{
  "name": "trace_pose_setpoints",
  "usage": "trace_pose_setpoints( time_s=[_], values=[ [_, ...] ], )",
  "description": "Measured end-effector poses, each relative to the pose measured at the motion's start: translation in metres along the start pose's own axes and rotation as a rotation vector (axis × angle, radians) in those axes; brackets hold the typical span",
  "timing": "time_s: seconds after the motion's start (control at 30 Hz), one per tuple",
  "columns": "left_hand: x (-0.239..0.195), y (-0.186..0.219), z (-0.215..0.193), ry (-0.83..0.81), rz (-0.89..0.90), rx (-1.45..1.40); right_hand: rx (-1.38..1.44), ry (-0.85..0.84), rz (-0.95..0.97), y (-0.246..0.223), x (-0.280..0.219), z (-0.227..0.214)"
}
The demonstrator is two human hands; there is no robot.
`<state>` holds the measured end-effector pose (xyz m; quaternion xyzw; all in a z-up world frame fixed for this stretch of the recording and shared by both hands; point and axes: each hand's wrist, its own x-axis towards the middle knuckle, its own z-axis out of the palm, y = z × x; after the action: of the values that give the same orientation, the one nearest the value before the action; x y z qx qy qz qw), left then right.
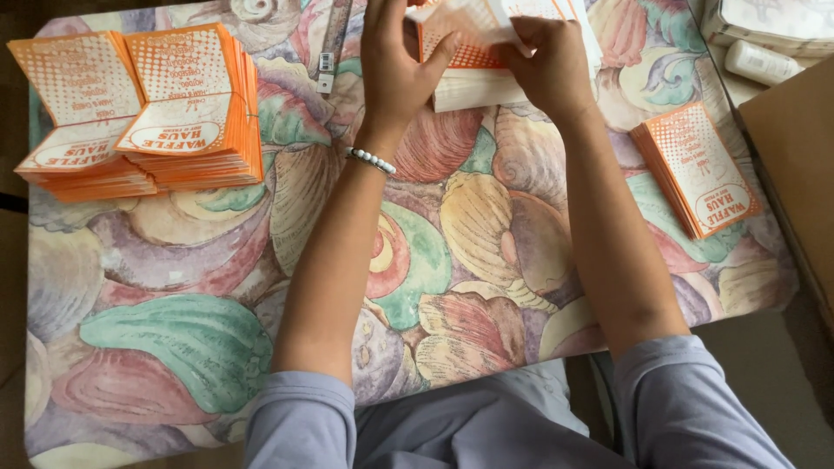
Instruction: The person is folding individual paper bags and organizing them into neat stacks on a table.
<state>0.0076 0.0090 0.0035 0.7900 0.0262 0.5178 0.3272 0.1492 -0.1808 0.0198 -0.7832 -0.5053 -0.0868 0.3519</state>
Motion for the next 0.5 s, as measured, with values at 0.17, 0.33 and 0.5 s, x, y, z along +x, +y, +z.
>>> trace_pose_setpoints(
  time_s=[0.17, 0.33, 0.5],
  values=[
    [-0.011, 0.020, 0.004, -0.120, -0.140, 0.565, -0.171, 0.185, -0.121, 0.001, 0.001, -0.028],
    [-0.010, 0.025, 0.004, -0.103, -0.255, 0.748, -0.340, 0.424, -0.149, -0.040, -0.038, -0.093],
    [-0.009, 0.005, -0.003, 0.239, -0.204, 0.155, -0.368, 0.233, -0.489, -0.162, -0.069, -0.148]
  ],
)
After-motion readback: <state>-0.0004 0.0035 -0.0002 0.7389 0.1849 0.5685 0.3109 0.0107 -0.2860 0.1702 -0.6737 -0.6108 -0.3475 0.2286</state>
